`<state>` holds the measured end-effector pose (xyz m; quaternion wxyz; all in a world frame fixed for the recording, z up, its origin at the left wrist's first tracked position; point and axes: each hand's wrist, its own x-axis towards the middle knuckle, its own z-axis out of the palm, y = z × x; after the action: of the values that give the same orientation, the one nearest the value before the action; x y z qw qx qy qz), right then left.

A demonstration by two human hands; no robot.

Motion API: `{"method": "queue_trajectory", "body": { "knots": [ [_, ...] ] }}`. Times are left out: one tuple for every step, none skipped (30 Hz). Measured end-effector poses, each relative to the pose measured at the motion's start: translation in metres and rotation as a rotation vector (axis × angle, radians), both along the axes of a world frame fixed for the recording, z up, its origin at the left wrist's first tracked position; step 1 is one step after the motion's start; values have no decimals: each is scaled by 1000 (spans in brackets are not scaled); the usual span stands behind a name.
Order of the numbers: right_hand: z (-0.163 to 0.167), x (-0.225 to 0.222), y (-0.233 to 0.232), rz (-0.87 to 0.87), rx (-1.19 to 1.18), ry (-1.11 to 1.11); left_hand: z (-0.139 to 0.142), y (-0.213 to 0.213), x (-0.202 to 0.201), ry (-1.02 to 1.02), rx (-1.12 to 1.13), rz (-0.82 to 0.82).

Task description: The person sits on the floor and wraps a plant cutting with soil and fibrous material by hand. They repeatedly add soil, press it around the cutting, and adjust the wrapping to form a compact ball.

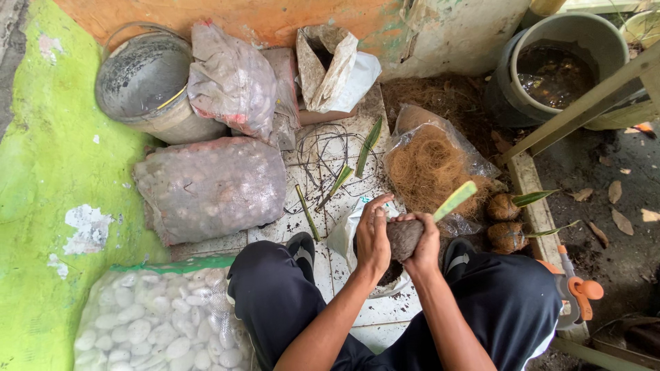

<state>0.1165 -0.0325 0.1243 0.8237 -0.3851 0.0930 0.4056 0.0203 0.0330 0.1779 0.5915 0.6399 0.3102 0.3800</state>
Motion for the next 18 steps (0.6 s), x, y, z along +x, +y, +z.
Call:
{"method": "queue_trajectory", "body": {
  "knots": [
    [1,4,0,-30,33,11,0,1,0,-34,-15,15],
    [0,3,-1,-26,-9,-8,-1,0,0,-66,-36,27],
    [-2,0,-3,-19,-54,-26,0,-4,0,-40,-50,-5],
    [-4,-1,-3,-11,-95,-48,1,-10,3,-18,-62,-37],
    [-6,-2,-3,3,-69,-31,3,-12,5,4,-69,-69],
    [-9,-7,-2,18,-42,-12,4,-12,5,-5,-60,-73],
    [-12,-8,-3,32,-16,11,5,-12,4,-10,-51,-76],
    [-14,-7,-2,44,6,27,6,-11,2,-11,-43,-79],
    [-14,-5,0,51,29,45,6,-8,-1,-16,-5,-64],
    [-14,-3,-1,56,49,60,6,-5,-1,-24,30,-52],
    [-13,0,-2,38,89,95,7,-4,0,-38,67,-38],
    [-10,4,0,24,132,127,6,-3,-1,-44,104,-35],
    [-6,7,1,9,173,158,6,-2,-1,-51,139,-33],
    [-3,5,0,26,31,141,5,-3,-1,-54,169,-32],
    [0,0,-1,46,-112,126,5,-7,0,-53,210,-50],
    [3,-1,-1,64,-253,108,5,-10,3,-54,254,-68],
    [7,-3,0,65,-194,113,5,-12,5,-57,299,-87],
    [9,-7,0,66,-136,120,5,-12,5,-67,289,-85]
  ]
}}
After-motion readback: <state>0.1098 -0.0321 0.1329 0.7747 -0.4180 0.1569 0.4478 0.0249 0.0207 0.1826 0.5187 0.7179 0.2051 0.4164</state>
